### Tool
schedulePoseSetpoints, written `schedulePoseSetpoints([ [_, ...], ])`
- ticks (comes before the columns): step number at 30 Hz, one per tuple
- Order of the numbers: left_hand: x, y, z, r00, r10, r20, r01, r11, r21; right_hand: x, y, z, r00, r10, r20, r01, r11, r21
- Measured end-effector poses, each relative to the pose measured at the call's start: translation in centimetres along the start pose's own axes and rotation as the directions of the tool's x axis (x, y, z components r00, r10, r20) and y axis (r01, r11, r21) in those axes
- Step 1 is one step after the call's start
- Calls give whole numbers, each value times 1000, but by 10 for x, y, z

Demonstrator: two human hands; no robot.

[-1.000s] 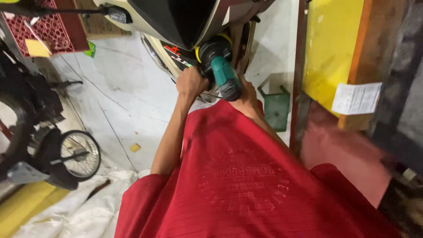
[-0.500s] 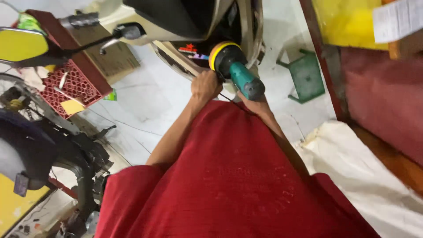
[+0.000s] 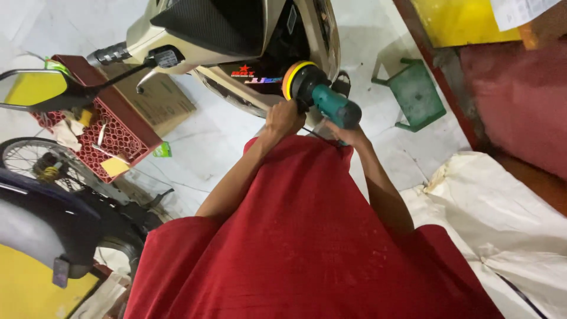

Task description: The person uses a handheld electric polisher with a yellow pad to polish the front fairing and side panels of a beige scooter. They move the tool across various surfaces, including the area below the headlight and the side bodywork.

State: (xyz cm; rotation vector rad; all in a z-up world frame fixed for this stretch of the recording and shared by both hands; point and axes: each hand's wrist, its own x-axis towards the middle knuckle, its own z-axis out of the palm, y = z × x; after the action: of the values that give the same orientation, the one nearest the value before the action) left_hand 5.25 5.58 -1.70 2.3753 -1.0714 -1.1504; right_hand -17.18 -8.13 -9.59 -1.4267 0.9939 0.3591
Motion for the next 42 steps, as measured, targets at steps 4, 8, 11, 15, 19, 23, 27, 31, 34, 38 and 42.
schedulePoseSetpoints([
  [4,21,10,-30,997,50,-61,-45,996,76,-5,-52,-3,994,-85,-73,92,990,106],
  [8,18,17,-69,998,14,-69,-7,995,99,4,-97,-9,960,-255,-119,246,966,-81],
  [11,25,27,-94,990,-2,-140,16,996,92,1,-145,-21,966,-236,-109,223,967,-123],
  [15,36,34,-108,984,5,-181,8,998,69,-8,-196,-36,981,-164,-106,148,977,-151],
  [19,46,37,-116,966,-21,-258,38,997,62,11,-191,-46,952,-299,-60,285,942,-178],
  [23,54,35,-120,959,11,-283,17,995,97,14,-203,-53,977,-199,-79,181,964,-196],
  [27,62,32,-111,959,31,-282,-2,995,100,18,-189,-58,974,-219,-58,200,952,-232],
  [31,42,18,-81,980,-47,-193,51,999,15,33,-143,-51,853,-521,-36,481,810,-334],
  [34,30,7,-67,973,-74,-218,63,996,-58,35,-126,-41,854,-520,-28,473,798,-374],
  [38,10,1,-50,975,-187,-122,173,979,-112,18,-103,-23,872,-489,-13,434,785,-443],
  [42,-9,1,-31,973,-220,-68,207,966,-157,2,-83,-14,942,-333,-28,290,855,-430],
])
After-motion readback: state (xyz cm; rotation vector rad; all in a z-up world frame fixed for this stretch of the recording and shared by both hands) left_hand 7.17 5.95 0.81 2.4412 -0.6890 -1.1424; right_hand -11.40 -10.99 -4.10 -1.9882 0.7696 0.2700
